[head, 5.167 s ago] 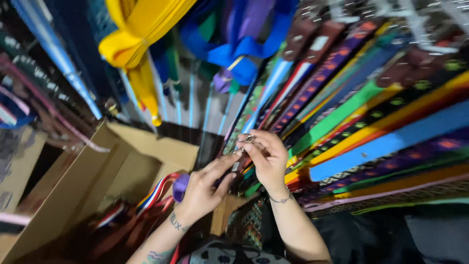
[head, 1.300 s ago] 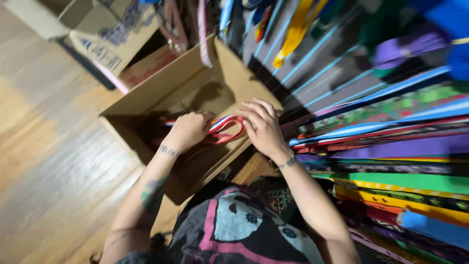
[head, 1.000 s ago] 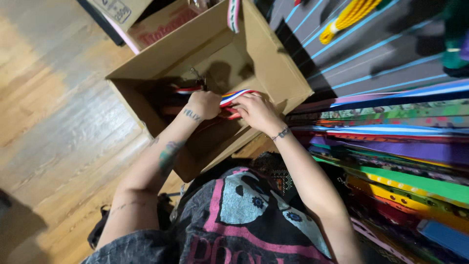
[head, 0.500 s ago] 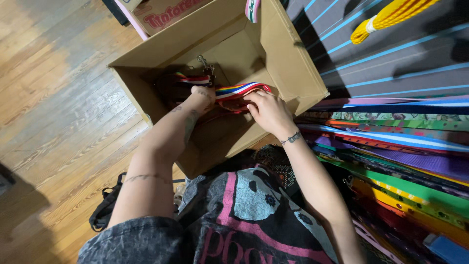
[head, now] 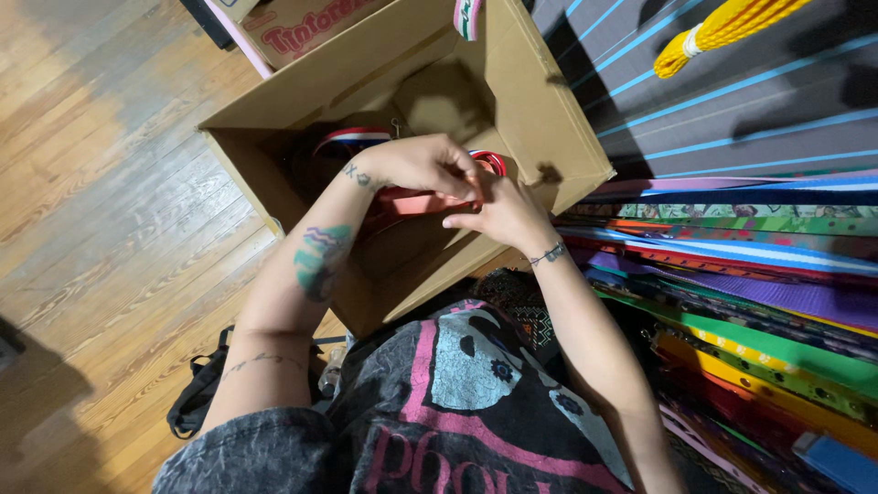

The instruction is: The person takes various pet leashes and collars from a cardboard box one by one and hangs them onto a retail display rack.

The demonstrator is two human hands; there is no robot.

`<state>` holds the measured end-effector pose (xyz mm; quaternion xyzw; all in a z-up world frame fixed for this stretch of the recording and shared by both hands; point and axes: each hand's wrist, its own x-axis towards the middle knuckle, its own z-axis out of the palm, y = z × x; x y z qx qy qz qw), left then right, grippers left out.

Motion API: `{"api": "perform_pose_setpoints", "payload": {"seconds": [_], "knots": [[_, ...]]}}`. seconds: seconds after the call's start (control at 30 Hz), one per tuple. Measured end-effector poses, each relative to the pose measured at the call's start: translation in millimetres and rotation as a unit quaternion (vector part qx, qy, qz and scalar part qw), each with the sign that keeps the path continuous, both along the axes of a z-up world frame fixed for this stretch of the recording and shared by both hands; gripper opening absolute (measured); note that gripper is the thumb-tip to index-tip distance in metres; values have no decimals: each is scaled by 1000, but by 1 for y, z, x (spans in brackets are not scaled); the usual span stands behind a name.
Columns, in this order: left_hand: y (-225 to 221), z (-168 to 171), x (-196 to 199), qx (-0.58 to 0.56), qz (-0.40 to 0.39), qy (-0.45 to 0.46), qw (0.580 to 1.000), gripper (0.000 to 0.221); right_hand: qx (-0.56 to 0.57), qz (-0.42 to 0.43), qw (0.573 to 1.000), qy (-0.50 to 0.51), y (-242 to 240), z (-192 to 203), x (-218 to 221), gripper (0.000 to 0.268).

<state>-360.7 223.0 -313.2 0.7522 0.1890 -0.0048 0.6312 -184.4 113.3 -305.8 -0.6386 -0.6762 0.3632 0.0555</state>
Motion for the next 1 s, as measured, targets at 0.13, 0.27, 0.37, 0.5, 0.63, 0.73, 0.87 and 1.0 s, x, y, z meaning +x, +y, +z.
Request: {"api": "perform_pose_setpoints", "payload": {"seconds": [0.13,0.27,0.37,0.5,0.63,0.73,0.87,1.0], "knots": [[-11,-2,10,-184,43,-214,958,5,-100,-43,993,-43,3,6,-4,66],[-9,-5,14,-156,137,-278,938,34,67,-104,991,52,12,-21,-3,34],[12,-45,5,-45,172,-177,968,41,110,-92,985,90,-4,-85,35,27],[16,-133,4,135,36,99,985,43,123,-131,976,127,0,-89,34,18],[-2,-201,19,200,-94,202,954,28,145,-152,963,169,-3,-76,31,20],[6,-246,28,140,-118,287,940,14,166,-172,957,164,-6,-68,31,18],[42,-202,24,364,-185,-386,827,44,208,-121,946,217,-1,-66,25,21],[12,-29,0,-224,184,-5,957,13,84,-176,964,179,0,-22,1,52]]}}
